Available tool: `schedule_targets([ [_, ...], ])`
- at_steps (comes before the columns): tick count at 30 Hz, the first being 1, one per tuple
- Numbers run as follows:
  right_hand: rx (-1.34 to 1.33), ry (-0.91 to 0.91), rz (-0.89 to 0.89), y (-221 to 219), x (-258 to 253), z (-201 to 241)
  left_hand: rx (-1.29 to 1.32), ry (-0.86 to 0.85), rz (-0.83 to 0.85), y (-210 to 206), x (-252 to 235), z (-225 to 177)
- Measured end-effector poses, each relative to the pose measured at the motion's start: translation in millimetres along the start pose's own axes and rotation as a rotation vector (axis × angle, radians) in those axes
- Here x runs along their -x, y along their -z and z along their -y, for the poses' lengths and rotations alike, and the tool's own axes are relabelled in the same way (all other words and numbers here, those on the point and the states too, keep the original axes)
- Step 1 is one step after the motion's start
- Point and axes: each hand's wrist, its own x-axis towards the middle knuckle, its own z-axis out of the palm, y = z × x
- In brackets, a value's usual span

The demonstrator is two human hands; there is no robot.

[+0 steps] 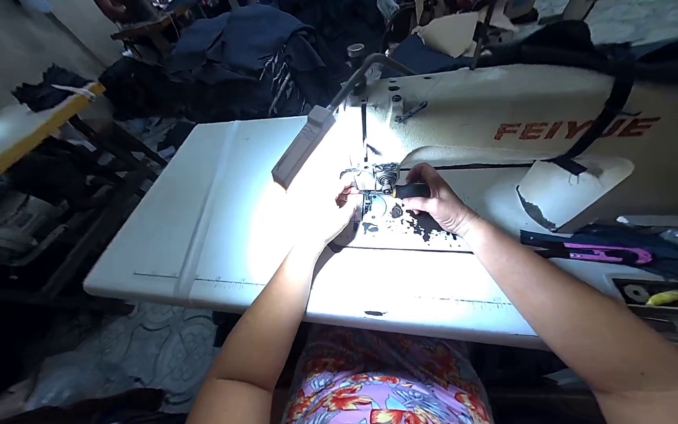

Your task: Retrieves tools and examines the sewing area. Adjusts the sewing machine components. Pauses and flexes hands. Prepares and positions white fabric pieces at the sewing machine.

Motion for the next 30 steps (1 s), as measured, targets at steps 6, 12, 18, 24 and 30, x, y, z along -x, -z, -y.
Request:
schedule_targets([
  [6, -0.057, -0.173, 0.100, 6.4, -8.5, 11.9, 0.017, -0.064, -0.059, -4.7, 2.2, 12.4],
  [12, -0.159, -0.430, 0.130, 19.1, -9.8, 44.2, 0.052, 0.035, -0.081, -7.1, 7.5, 10.0],
  [18, -0.248, -0.298, 0.076, 13.5, -13.2, 16.7, 0.072, 0.056, -0.080, 0.0, 11.7, 9.9],
  [24, -0.228, -0.295, 0.115, 15.2, -15.2, 15.2, 0.163, 0.019, -0.081, -0.7, 11.0, 11.0],
  [30, -0.214, -0.273, 0.132, 16.1, -15.0, 12.5, 0.189, 0.041, -0.078, -1.9, 10.8, 9.5],
])
